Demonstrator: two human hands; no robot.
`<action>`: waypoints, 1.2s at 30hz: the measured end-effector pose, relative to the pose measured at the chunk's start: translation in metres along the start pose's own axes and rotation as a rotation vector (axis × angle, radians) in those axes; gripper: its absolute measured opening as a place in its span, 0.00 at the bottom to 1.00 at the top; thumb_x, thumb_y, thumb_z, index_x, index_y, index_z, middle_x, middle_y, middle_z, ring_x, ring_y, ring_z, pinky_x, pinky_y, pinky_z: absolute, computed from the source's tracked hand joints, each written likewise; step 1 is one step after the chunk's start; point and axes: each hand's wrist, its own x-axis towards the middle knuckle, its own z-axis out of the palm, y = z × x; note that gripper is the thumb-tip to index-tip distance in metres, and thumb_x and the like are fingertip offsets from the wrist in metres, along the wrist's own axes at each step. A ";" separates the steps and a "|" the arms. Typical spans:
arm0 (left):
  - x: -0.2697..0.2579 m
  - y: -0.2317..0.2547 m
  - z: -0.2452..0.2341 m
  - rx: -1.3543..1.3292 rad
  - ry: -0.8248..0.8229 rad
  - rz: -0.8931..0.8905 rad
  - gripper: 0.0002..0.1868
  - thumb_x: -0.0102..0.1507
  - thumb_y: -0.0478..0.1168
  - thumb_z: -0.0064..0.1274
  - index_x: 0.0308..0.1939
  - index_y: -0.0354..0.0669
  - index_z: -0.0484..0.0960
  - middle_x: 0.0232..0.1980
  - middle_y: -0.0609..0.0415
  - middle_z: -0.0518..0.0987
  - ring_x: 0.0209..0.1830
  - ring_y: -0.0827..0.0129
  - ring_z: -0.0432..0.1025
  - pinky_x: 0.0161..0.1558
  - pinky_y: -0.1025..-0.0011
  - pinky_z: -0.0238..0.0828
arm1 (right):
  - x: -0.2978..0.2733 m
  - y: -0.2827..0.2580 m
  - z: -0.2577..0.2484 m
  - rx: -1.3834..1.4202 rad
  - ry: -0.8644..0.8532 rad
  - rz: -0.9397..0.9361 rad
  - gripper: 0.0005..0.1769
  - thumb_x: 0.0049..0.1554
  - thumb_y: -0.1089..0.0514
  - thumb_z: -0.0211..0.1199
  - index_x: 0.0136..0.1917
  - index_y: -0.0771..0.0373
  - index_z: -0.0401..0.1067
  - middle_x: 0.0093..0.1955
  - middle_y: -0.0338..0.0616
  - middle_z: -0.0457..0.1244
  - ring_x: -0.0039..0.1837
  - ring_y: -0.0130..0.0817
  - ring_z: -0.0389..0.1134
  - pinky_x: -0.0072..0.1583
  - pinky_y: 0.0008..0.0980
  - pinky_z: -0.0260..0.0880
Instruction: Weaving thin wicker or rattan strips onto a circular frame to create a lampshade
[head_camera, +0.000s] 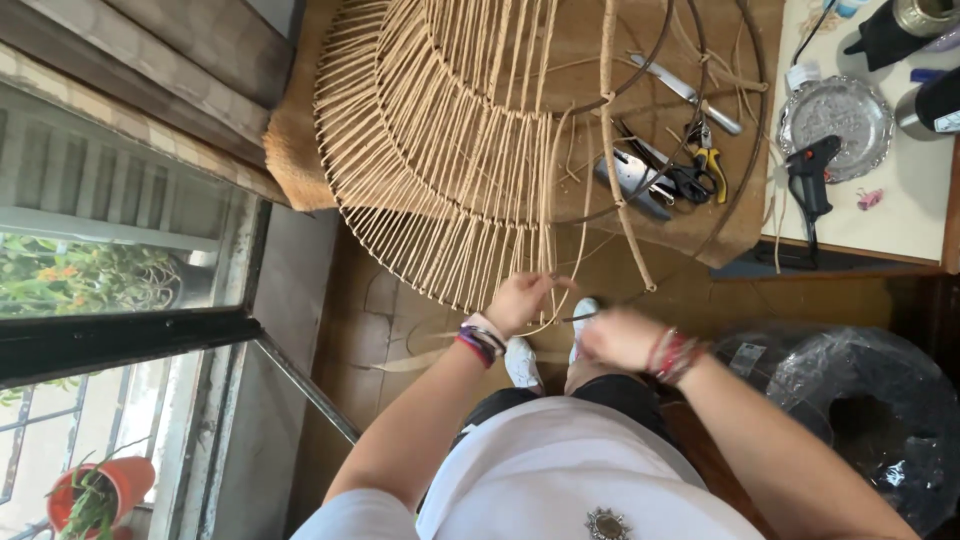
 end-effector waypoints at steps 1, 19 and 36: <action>-0.007 0.004 -0.008 -0.452 -0.195 -0.072 0.21 0.64 0.53 0.45 0.28 0.41 0.82 0.20 0.51 0.70 0.22 0.59 0.69 0.24 0.66 0.65 | -0.020 0.063 0.030 -0.414 -0.269 0.334 0.11 0.55 0.56 0.58 0.40 0.58 0.81 0.36 0.47 0.71 0.42 0.43 0.73 0.48 0.42 0.74; 0.001 -0.018 0.002 -0.044 -0.158 -0.047 0.20 0.62 0.63 0.51 0.29 0.57 0.87 0.22 0.55 0.80 0.27 0.60 0.79 0.33 0.66 0.76 | 0.030 -0.039 -0.034 0.151 0.074 0.318 0.22 0.60 0.46 0.50 0.58 0.58 0.75 0.48 0.50 0.71 0.55 0.49 0.72 0.61 0.48 0.71; -0.012 0.015 -0.041 0.397 -0.105 0.118 0.19 0.63 0.61 0.47 0.33 0.59 0.88 0.27 0.56 0.84 0.32 0.57 0.82 0.33 0.64 0.80 | 0.039 -0.105 -0.035 0.459 0.544 -0.040 0.22 0.64 0.70 0.44 0.29 0.61 0.65 0.24 0.35 0.59 0.29 0.24 0.58 0.37 0.23 0.59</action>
